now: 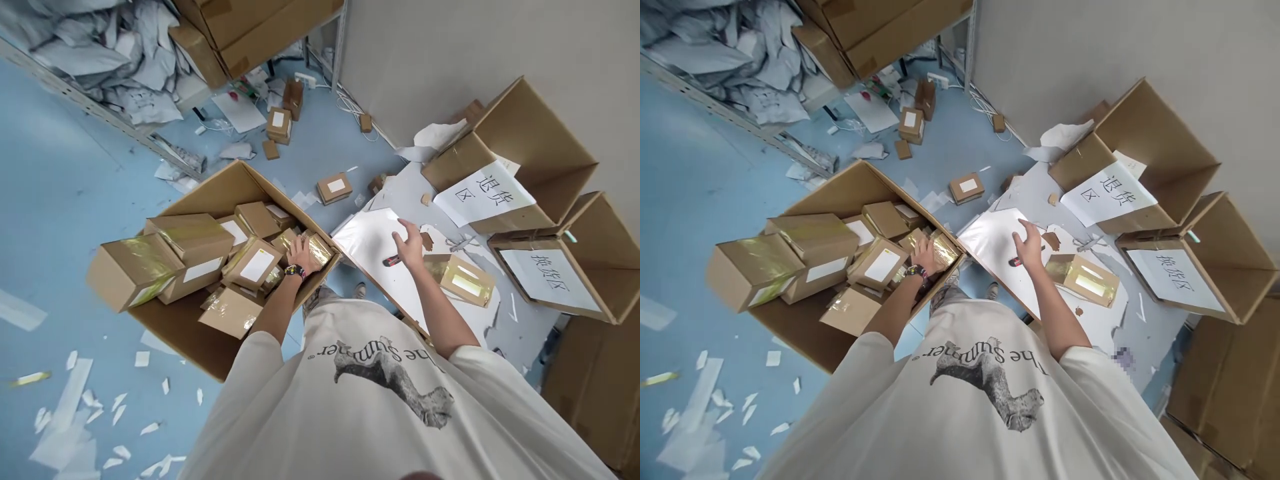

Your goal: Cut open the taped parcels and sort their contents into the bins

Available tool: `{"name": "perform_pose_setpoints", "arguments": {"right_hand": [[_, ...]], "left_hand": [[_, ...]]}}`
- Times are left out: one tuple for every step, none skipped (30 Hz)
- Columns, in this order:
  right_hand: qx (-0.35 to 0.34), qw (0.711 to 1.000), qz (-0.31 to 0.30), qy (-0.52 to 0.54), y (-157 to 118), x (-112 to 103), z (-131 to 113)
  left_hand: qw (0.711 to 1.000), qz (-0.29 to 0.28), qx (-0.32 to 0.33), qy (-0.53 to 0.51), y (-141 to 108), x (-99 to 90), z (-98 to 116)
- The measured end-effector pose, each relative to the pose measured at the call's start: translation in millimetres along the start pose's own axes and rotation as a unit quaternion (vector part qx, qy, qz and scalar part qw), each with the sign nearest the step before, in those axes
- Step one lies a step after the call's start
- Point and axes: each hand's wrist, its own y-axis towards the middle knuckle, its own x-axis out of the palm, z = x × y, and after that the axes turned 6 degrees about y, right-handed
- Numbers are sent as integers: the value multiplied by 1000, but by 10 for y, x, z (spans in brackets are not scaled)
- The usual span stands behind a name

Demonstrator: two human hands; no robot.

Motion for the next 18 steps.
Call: {"name": "perform_pose_setpoints", "arguments": {"right_hand": [[-11, 1000, -15, 0, 39, 75, -100], [-19, 999, -26, 1, 70, 132, -184], [-25, 999, -35, 1, 93, 172, -252], [-27, 999, -41, 0, 108, 197, -303], [-25, 999, -44, -1, 118, 209, -337], [-21, 999, -47, -2, 121, 209, -357], [-13, 999, -48, -2, 120, 201, -364], [-5, 999, -48, -2, 113, 187, -358], [6, 999, -46, -1, 103, 170, -344], [18, 999, -43, 1, 90, 152, -322], [30, 999, -40, 5, 76, 134, -296], [43, 998, -37, 11, 62, 118, -268], [56, 998, -34, 19, 50, 102, -240], [66, 997, -32, 28, 39, 89, -211], [74, 996, -30, 38, 32, 77, -184], [81, 995, -27, 49, 27, 67, -157], [85, 994, -23, 60, 25, 60, -130], [88, 993, -19, 71, 24, 55, -104]], "left_hand": [[999, -31, 13, 40, 22, 69, -24], [995, -58, 21, 77, 51, 138, -29], [991, -79, 24, 108, 86, 201, -22], [987, -93, 22, 131, 127, 256, -5], [984, -101, 16, 147, 169, 300, 15], [982, -104, 10, 157, 210, 334, 38], [981, -106, 5, 163, 245, 359, 61], [980, -107, 0, 165, 272, 375, 81], [981, -107, -3, 165, 290, 382, 98], [981, -105, -4, 162, 298, 380, 111], [982, -102, -5, 158, 298, 367, 117], [984, -97, -3, 151, 294, 341, 116], [986, -93, -1, 142, 289, 297, 107], [987, -86, 1, 133, 287, 232, 87], [989, -78, -2, 125, 292, 141, 58], [991, -69, -10, 117, 304, 21, 17], [992, -55, -27, 108, 321, -128, -33], [993, -38, -60, 98, 339, -307, -93]]}}
